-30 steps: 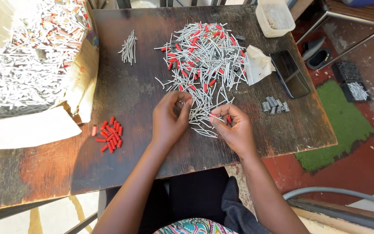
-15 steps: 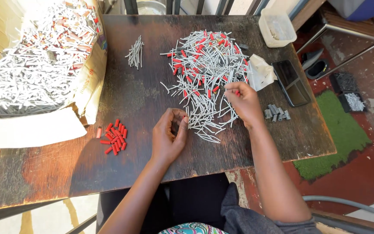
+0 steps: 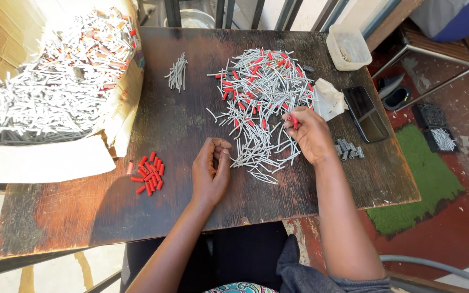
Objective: The person sorts a mixture of red and silver fasteners on a wooden table. They separate the red plastic caps from the silver metal nails and organize them into distinct piles.
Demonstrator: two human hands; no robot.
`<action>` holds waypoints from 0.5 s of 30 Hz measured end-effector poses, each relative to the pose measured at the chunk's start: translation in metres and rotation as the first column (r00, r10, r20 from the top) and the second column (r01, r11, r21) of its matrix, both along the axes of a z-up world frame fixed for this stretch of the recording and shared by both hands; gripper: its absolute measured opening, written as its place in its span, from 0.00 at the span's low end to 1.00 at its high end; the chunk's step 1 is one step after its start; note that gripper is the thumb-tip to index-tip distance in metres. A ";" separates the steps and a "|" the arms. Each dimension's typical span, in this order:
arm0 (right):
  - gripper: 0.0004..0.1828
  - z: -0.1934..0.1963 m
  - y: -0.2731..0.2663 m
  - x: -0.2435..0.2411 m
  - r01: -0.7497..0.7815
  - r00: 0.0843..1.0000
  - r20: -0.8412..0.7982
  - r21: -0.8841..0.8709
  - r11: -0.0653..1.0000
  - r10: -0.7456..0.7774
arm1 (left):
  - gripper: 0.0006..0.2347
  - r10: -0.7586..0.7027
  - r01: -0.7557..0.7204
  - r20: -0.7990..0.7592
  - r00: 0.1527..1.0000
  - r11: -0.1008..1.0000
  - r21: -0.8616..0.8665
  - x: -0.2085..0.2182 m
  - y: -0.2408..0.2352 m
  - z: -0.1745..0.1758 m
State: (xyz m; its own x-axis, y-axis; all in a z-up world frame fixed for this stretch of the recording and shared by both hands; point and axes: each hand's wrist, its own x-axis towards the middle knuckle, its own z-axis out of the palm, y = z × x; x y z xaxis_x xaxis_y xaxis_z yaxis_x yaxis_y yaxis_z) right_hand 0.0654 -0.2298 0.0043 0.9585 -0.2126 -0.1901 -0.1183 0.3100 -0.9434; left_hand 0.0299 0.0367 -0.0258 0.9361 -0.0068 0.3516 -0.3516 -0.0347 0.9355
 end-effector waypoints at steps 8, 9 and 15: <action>0.11 -0.004 0.010 -0.002 -0.007 0.999 0.027 -0.473 0.881 0.023 | 0.08 -0.012 0.013 0.010 1.000 1.000 -0.019 0.002 0.001 -0.001; 0.11 -0.005 0.015 -0.002 0.017 0.998 0.049 -0.727 0.686 0.027 | 0.09 -0.018 0.018 0.009 1.000 1.000 -0.025 0.003 0.003 -0.002; 0.07 -0.006 0.022 0.006 -0.060 0.992 -0.099 -0.920 0.388 -0.082 | 0.08 -0.010 0.010 -0.005 1.000 1.000 0.015 -0.002 0.002 0.003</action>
State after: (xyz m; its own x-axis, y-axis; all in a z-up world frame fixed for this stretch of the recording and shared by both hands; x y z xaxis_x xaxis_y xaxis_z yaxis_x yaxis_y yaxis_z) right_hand 0.0709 -0.2077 -0.0019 0.9417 -0.3353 0.0283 -0.2430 -0.7358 -0.6321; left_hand 0.0280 0.0386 -0.0232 0.9378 -0.0218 0.3464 -0.3471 -0.0452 0.9367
